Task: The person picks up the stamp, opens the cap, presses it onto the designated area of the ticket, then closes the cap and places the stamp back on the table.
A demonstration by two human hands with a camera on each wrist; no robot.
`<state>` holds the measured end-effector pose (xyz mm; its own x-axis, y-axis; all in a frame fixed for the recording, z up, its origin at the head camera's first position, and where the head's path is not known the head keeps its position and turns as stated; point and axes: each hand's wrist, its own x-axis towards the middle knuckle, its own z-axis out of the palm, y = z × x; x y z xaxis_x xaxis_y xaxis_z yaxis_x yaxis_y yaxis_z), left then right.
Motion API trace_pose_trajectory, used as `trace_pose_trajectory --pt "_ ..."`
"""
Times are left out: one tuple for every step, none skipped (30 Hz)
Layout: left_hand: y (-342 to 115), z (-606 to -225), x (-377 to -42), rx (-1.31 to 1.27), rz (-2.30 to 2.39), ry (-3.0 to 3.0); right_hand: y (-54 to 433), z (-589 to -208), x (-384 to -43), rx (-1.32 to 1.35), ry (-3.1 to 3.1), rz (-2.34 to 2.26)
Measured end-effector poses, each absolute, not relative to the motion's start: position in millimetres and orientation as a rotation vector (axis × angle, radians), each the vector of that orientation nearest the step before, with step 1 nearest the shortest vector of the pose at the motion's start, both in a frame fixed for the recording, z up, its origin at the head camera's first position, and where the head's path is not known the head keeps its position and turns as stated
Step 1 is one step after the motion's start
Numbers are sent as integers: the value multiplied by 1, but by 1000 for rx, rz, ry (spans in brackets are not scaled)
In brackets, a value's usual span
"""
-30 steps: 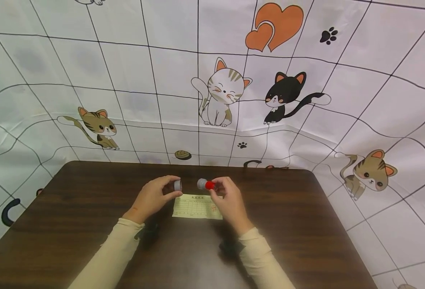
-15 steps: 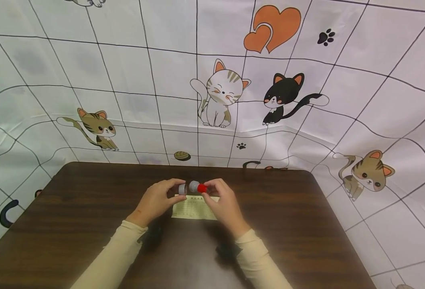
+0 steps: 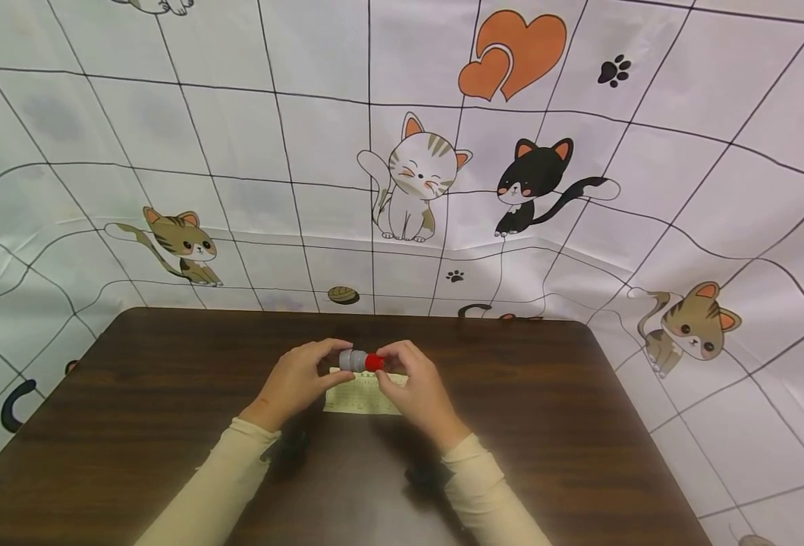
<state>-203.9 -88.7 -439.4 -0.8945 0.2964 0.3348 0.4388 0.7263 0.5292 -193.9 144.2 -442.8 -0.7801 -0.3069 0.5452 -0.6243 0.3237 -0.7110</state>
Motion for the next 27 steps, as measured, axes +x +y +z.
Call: trace_pose_trajectory --pt "-88 -440 -204 -587 -919 -2707 144 -443 -194 839 -2285 1444" --pt "-88 -440 -204 -591 -924 -2709 144 -443 -194 845 -2285 1448" --pt "-88 -440 -204 -598 -927 -2712 145 -444 -194 852 -2284 1450" --pt "-88 -440 -204 -608 -927 -2714 145 -444 -194 857 -2284 1454" --pt "-88 -440 -203 -619 -931 -2716 145 -444 -194 863 -2284 1455" --pt "-88 -440 -203 -628 -935 -2718 145 -444 -194 868 -2282 1457" --pt "-87 -440 -203 -636 -931 -2718 145 -444 -194 872 -2282 1458" --pt "-87 -440 -203 -643 -925 -2720 145 -444 -194 878 -2278 1460" --pt "-87 -440 -203 -649 -921 -2721 145 -444 -194 882 -2276 1463" --pt "-87 -440 -203 -653 -919 -2721 145 -444 -194 885 -2276 1464" --pt "-86 -440 -203 -657 -919 -2720 146 -444 -194 886 -2276 1467" --pt "-86 -440 -203 -664 -919 -2717 146 -445 -194 886 -2277 1471" --pt "-86 -440 -203 -671 -916 -2715 146 -445 -194 886 -2278 1475" --pt "-85 -440 -203 -681 -913 -2715 146 -445 -194 885 -2279 1481" --pt "-85 -440 -202 -692 -911 -2714 146 -445 -194 878 -2283 1487" --pt "-85 -440 -203 -701 -908 -2712 147 -445 -194 873 -2287 1490" --pt "-85 -439 -202 -711 -905 -2712 147 -445 -194 865 -2292 1493" --pt "-85 -438 -202 -722 -900 -2711 147 -445 -194 856 -2300 1496" --pt "-85 -438 -202 -730 -893 -2708 147 -445 -194 851 -2306 1498" --pt "-85 -438 -202 -737 -888 -2705 147 -445 -194 844 -2314 1501" --pt "-86 -437 -202 -742 -882 -2700 147 -444 -195 836 -2324 1502" --pt "-86 -437 -202 -747 -878 -2695 146 -444 -194 831 -2334 1501" --pt "-86 -436 -202 -752 -873 -2691 146 -443 -194 825 -2344 1502" --pt "-86 -436 -202 -756 -870 -2687 145 -442 -194 824 -2350 1505" --pt "-86 -436 -202 -760 -869 -2683 144 -441 -193 824 -2354 1506" --pt "-87 -436 -202 -764 -870 -2681 143 -440 -192 822 -2358 1506" --pt "-87 -436 -202 -768 -872 -2678 143 -438 -191 825 -2356 1512"
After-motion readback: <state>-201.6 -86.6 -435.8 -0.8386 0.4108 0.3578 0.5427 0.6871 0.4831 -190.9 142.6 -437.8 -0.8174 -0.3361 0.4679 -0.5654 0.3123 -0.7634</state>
